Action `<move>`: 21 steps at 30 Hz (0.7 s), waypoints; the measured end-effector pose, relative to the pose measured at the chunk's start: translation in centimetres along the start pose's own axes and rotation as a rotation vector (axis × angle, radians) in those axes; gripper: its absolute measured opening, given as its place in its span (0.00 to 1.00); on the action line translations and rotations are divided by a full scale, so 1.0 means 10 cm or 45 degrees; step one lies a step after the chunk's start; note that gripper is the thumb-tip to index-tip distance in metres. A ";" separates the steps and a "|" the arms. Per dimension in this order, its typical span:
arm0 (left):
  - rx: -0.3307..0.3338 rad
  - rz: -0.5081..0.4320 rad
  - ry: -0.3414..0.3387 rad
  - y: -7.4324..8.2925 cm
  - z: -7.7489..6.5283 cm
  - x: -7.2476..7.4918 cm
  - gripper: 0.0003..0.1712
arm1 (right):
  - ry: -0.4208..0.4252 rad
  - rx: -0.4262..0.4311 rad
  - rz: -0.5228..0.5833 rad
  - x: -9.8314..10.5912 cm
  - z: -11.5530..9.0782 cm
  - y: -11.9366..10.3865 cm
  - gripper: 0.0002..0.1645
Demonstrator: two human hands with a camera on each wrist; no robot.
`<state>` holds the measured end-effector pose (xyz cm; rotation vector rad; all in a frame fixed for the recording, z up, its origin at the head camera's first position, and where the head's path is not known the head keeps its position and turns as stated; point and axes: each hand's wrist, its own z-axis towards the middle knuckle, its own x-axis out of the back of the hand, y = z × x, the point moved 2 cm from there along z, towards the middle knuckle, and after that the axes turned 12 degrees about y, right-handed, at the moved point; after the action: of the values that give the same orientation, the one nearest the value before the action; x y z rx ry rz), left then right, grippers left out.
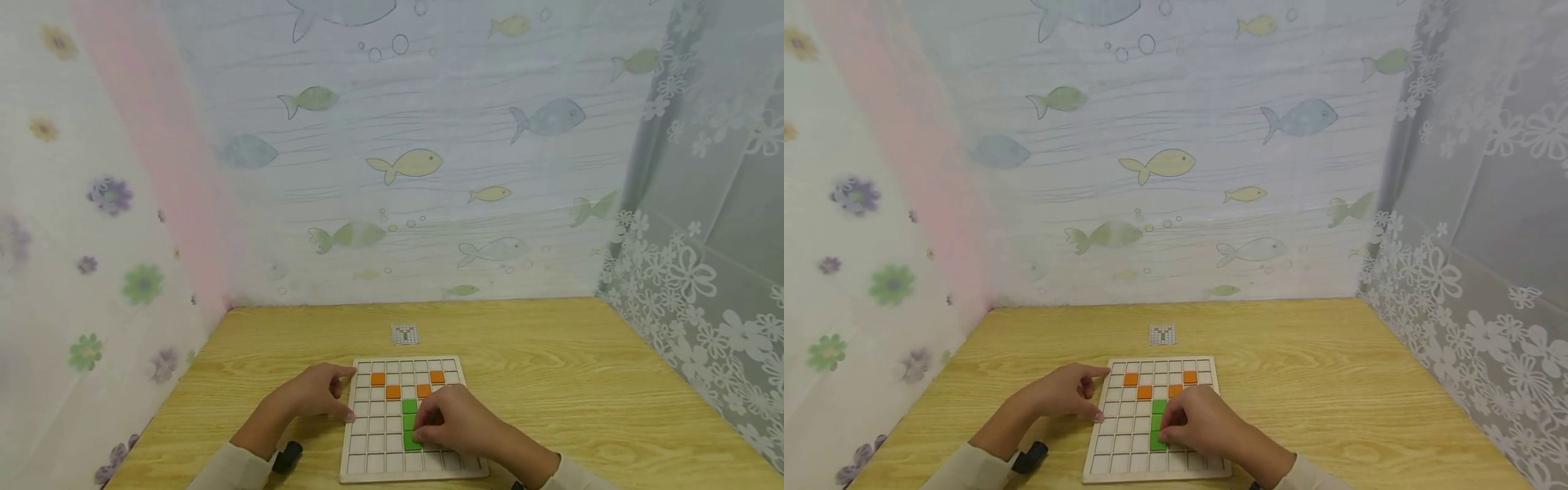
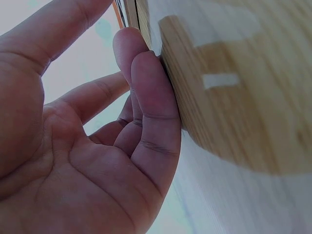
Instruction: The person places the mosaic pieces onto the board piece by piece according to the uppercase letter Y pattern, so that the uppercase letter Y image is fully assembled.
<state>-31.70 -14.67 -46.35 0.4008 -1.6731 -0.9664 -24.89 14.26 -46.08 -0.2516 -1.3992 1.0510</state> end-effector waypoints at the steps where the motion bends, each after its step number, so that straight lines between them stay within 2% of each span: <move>1: 0.002 -0.002 0.001 0.00 0.00 0.00 0.52 | 0.002 0.005 0.000 0.00 0.00 0.00 0.07; 12: -0.006 -0.006 -0.002 0.02 0.00 0.00 0.52 | 0.006 0.026 -0.028 0.01 0.01 0.02 0.07; 21: 0.017 0.041 0.020 0.02 0.01 0.00 0.51 | 0.020 0.037 -0.070 -0.01 0.01 0.02 0.07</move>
<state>-31.71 -14.46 -46.20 0.3883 -1.6683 -0.9266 -25.10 14.28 -46.29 -0.1986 -1.3686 1.0216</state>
